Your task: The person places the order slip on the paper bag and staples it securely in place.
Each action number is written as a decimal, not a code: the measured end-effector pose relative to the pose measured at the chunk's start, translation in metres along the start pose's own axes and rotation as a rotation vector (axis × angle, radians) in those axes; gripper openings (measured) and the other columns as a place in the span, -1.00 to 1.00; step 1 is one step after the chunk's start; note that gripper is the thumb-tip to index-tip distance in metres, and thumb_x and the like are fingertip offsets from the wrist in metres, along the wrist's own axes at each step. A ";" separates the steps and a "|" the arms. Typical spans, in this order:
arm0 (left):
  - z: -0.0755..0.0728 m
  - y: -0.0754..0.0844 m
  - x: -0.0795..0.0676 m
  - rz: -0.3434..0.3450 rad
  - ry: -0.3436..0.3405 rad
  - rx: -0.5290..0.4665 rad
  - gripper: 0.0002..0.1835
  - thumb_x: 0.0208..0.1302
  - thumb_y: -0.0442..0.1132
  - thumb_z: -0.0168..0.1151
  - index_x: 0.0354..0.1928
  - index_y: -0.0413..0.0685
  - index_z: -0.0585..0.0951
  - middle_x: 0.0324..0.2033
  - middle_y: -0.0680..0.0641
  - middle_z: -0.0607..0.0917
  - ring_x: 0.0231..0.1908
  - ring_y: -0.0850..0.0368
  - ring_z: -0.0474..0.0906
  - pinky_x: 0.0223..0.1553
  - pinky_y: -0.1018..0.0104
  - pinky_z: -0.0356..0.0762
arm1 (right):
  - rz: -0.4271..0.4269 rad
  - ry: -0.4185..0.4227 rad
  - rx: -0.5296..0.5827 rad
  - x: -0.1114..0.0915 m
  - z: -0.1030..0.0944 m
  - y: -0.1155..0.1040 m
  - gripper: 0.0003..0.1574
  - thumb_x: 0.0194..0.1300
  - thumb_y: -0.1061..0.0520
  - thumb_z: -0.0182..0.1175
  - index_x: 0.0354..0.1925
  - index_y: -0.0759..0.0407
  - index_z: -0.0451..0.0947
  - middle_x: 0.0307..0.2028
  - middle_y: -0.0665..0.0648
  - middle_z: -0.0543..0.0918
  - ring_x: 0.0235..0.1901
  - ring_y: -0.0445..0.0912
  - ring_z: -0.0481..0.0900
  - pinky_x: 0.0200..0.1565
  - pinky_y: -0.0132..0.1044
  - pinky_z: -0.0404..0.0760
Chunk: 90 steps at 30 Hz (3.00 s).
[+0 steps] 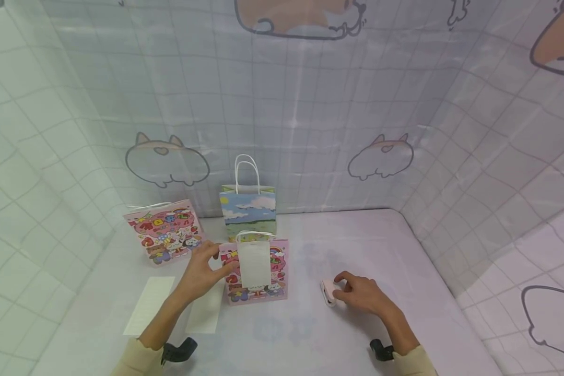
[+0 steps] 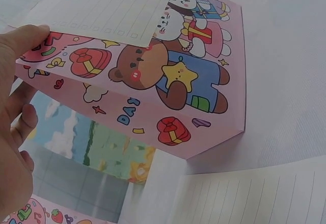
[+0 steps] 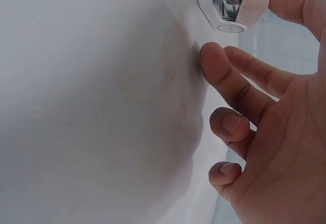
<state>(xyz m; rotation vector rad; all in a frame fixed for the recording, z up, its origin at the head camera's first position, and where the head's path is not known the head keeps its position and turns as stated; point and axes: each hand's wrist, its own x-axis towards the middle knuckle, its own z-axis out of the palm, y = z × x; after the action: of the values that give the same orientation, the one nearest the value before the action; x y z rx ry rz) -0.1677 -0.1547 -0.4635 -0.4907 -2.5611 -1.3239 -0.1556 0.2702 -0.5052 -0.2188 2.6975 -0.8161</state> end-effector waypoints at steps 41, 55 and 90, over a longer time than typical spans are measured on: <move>-0.015 0.001 -0.008 0.010 0.011 0.030 -0.54 0.15 0.05 0.49 0.08 0.15 0.68 -0.11 0.15 0.69 -0.17 0.12 0.40 0.05 -0.08 0.12 | -0.482 0.189 0.251 0.039 -0.022 -0.114 -0.45 0.34 -0.09 0.34 0.26 -0.13 0.49 -0.35 -0.09 0.58 -0.33 -0.12 0.44 -0.26 -0.30 0.41; -0.031 -0.022 -0.025 -0.005 0.018 0.050 -0.63 0.22 0.07 0.44 0.06 0.29 0.68 -0.05 0.26 0.71 -0.05 0.25 0.49 -0.01 0.06 0.31 | -0.516 0.196 0.301 0.045 -0.018 -0.124 -0.49 0.34 0.01 0.35 0.23 -0.06 0.52 -0.35 -0.03 0.57 -0.33 -0.07 0.41 -0.26 -0.26 0.38; -0.042 -0.084 -0.060 -0.278 -0.096 0.346 -0.66 0.19 0.02 0.47 0.00 0.19 0.72 -0.08 0.09 0.74 -0.11 0.06 0.49 -0.05 -0.06 0.14 | -0.456 0.306 0.254 0.040 -0.042 -0.105 -0.69 0.43 0.00 0.25 0.08 0.04 0.59 -0.41 -0.02 0.55 -0.43 -0.07 0.40 -0.43 -0.28 0.35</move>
<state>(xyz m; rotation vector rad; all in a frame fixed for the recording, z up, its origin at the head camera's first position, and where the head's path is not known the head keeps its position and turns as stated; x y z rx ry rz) -0.1436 -0.2460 -0.5230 -0.1391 -2.9386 -0.9128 -0.2013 0.1958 -0.4234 -0.7185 2.8198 -1.4142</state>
